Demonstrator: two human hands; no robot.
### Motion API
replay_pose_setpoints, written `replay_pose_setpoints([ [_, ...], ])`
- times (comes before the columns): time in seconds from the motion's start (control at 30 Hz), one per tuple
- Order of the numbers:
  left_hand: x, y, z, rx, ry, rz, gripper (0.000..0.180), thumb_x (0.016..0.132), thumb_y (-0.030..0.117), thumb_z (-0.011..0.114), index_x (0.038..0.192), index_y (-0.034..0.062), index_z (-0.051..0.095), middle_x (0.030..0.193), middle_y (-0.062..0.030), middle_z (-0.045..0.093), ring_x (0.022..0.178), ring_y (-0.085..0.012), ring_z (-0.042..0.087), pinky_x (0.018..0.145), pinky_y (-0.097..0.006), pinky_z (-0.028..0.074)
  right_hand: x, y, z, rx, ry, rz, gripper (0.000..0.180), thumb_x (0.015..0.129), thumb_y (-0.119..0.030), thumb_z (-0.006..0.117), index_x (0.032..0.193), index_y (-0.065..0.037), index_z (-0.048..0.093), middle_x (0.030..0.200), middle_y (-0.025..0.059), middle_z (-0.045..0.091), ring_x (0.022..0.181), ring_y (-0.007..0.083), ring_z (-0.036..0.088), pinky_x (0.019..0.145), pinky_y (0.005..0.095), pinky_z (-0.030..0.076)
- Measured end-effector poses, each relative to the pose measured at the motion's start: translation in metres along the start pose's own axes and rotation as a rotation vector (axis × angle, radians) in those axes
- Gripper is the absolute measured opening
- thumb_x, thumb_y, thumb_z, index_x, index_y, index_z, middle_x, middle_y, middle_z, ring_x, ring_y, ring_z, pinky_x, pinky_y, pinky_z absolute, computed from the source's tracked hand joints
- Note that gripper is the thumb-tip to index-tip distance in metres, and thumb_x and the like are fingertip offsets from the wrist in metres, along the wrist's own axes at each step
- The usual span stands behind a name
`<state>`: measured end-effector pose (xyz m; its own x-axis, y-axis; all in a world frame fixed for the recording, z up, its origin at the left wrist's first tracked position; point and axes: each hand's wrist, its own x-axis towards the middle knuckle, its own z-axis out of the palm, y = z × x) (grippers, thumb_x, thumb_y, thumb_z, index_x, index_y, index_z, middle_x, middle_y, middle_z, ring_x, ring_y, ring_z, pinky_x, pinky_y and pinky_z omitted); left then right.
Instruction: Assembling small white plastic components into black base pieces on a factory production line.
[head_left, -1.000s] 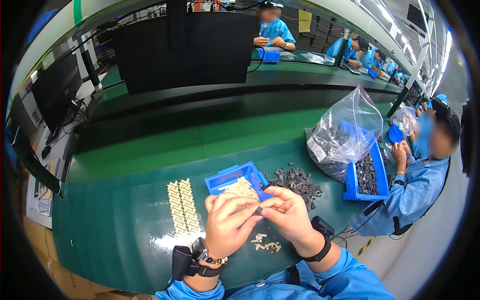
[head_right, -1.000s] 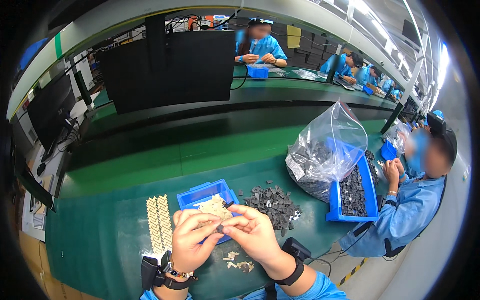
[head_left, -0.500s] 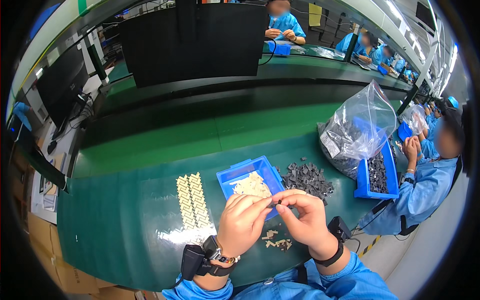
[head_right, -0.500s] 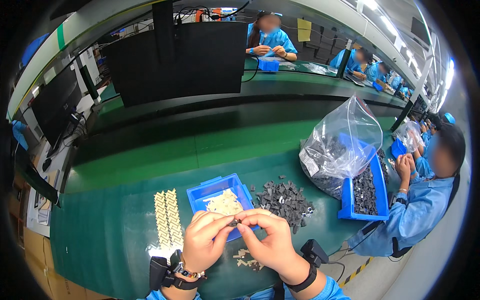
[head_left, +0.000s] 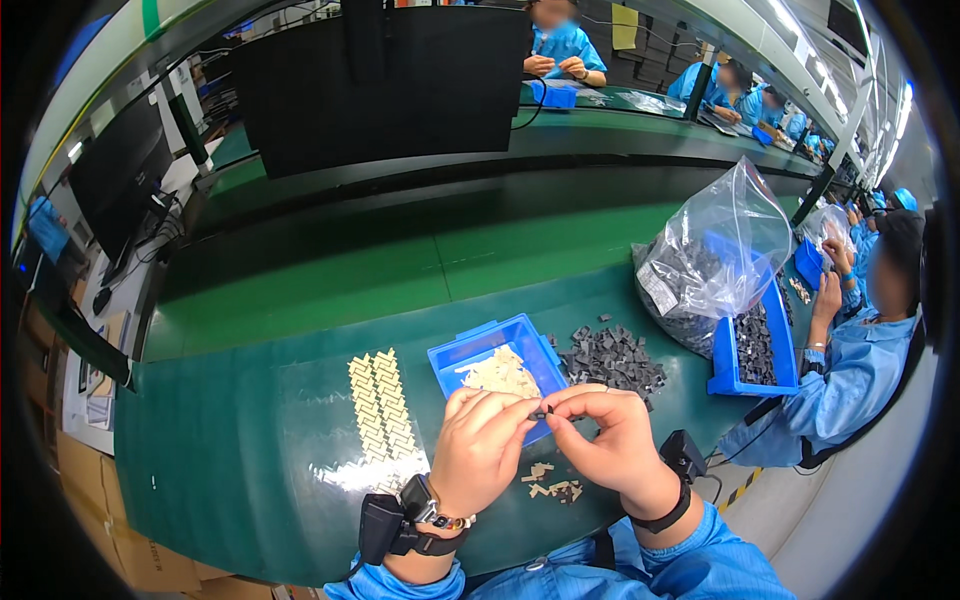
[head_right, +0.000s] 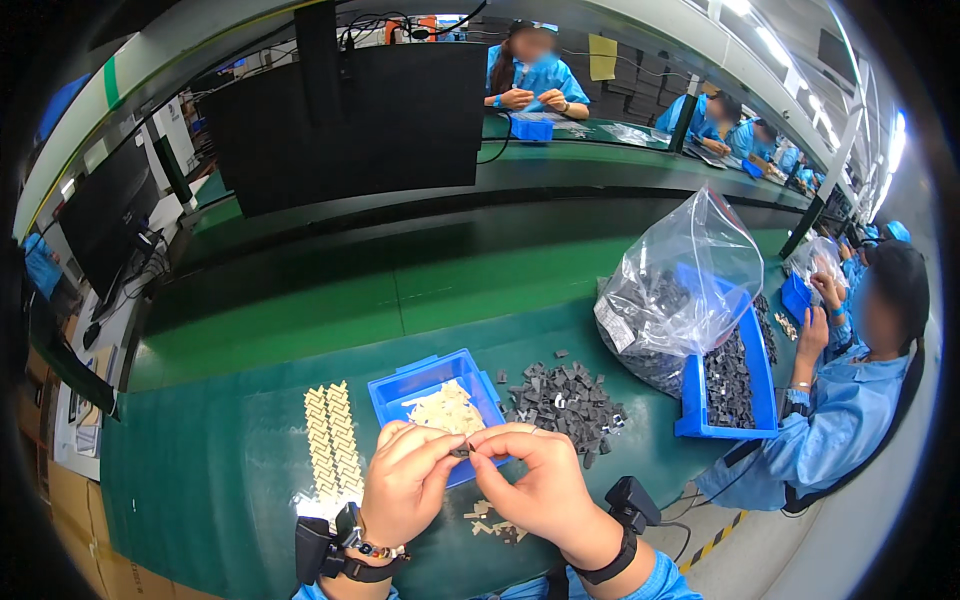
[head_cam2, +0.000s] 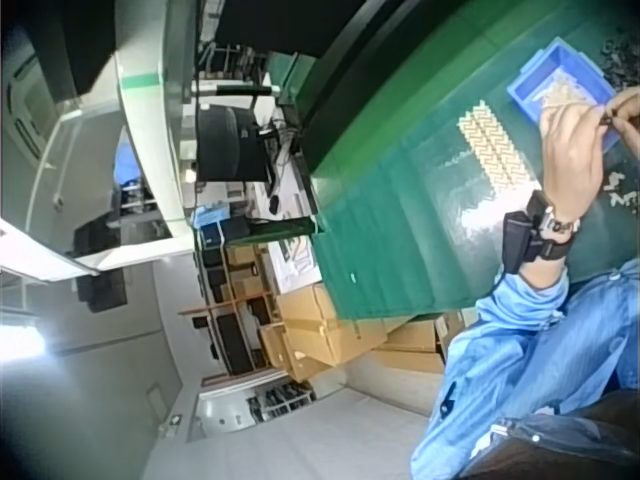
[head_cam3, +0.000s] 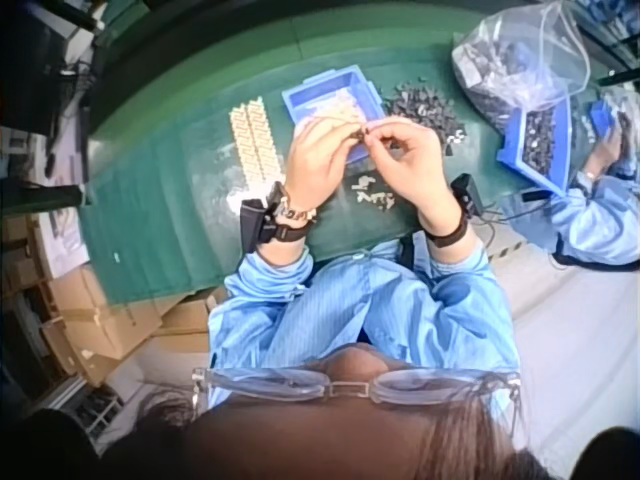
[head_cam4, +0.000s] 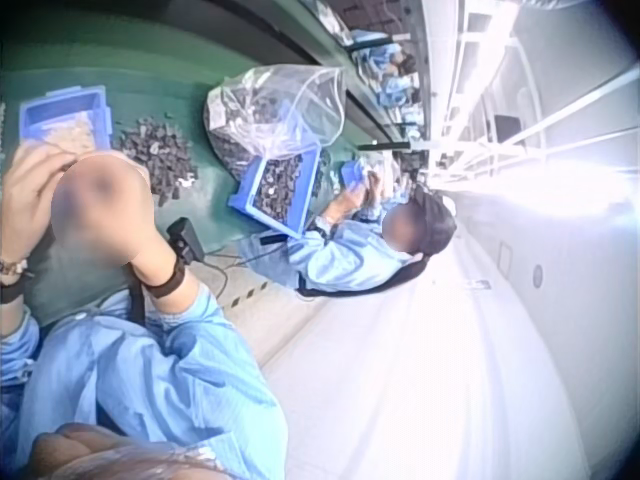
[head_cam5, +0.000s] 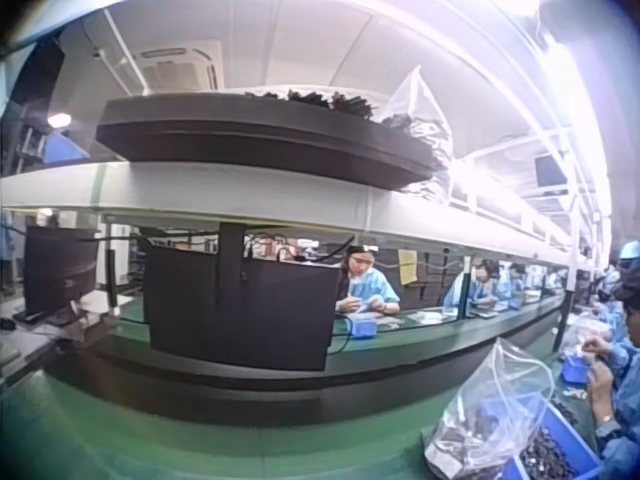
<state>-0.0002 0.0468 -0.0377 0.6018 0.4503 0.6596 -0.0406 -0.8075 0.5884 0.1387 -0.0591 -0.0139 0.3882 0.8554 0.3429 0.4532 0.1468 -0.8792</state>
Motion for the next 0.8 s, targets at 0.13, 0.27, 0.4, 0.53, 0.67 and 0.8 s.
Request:
replay_pose_setpoints([
  [0.13, 0.0001, 0.0007, 0.0, 0.003, -0.013, -0.005, 0.022, 0.076, -0.001, 0.068, 0.098, 0.0014, 0.067, 0.087, -0.0084, 0.067, 0.077, -0.0253, 0.062, 0.077, -0.037, 0.042, 0.0002, -0.0005, -0.0009, -0.018, -0.006, 0.014, 0.006, 0.078, -0.001, 0.07, 0.083, 0.003, 0.069, 0.091, 0.0148, 0.072, 0.081, 0.0212, 0.07, 0.074, 0.0302, 0.055],
  [0.27, -0.0004, -0.0004, 0.0008, 0.01, -0.011, 0.008, 0.022, 0.076, -0.001, 0.068, 0.098, 0.0013, 0.067, 0.087, -0.0085, 0.067, 0.077, -0.0256, 0.062, 0.078, -0.037, 0.043, 0.0007, -0.0012, -0.0022, -0.036, -0.015, 0.009, 0.007, 0.078, -0.001, 0.07, 0.084, 0.003, 0.069, 0.091, 0.0146, 0.071, 0.081, 0.0215, 0.07, 0.074, 0.0305, 0.055],
  [0.4, -0.0007, -0.0014, 0.0008, 0.01, -0.005, 0.012, 0.021, 0.076, -0.001, 0.068, 0.097, 0.0012, 0.067, 0.086, -0.0085, 0.067, 0.076, -0.0258, 0.062, 0.077, -0.037, 0.043, 0.0019, 0.0012, -0.0023, 0.001, -0.037, 0.001, 0.007, 0.078, 0.0, 0.069, 0.084, 0.003, 0.069, 0.092, 0.0147, 0.071, 0.082, 0.021, 0.07, 0.075, 0.0297, 0.054],
  [0.53, -0.0004, -0.0009, 0.0012, 0.004, 0.005, 0.011, 0.02, 0.077, -0.002, 0.068, 0.097, 0.001, 0.067, 0.086, -0.0085, 0.067, 0.076, -0.0257, 0.062, 0.076, -0.036, 0.044, 0.0012, 0.0044, -0.0029, 0.063, -0.042, 0.032, 0.006, 0.079, 0.0, 0.069, 0.084, 0.003, 0.069, 0.092, 0.0143, 0.071, 0.083, 0.0195, 0.069, 0.076, 0.0288, 0.054],
  [0.67, -0.0007, -0.0009, 0.0006, 0.001, 0.009, 0.009, 0.021, 0.076, -0.002, 0.068, 0.097, 0.0006, 0.067, 0.086, -0.0088, 0.068, 0.076, -0.0255, 0.063, 0.076, -0.036, 0.044, 0.0002, 0.0072, -0.0014, 0.099, -0.032, 0.041, 0.006, 0.079, 0.0, 0.069, 0.085, 0.003, 0.069, 0.093, 0.0136, 0.071, 0.083, 0.0188, 0.069, 0.076, 0.0286, 0.054],
  [0.8, -0.0001, -0.0007, -0.0003, 0.003, 0.003, 0.005, 0.021, 0.076, -0.002, 0.069, 0.097, 0.0004, 0.067, 0.086, -0.0091, 0.068, 0.077, -0.0256, 0.063, 0.076, -0.036, 0.044, 0.0016, 0.0046, -0.0022, 0.102, -0.039, 0.053, 0.007, 0.079, 0.0, 0.069, 0.085, 0.003, 0.069, 0.093, 0.0132, 0.071, 0.083, 0.0184, 0.069, 0.076, 0.0284, 0.054],
])
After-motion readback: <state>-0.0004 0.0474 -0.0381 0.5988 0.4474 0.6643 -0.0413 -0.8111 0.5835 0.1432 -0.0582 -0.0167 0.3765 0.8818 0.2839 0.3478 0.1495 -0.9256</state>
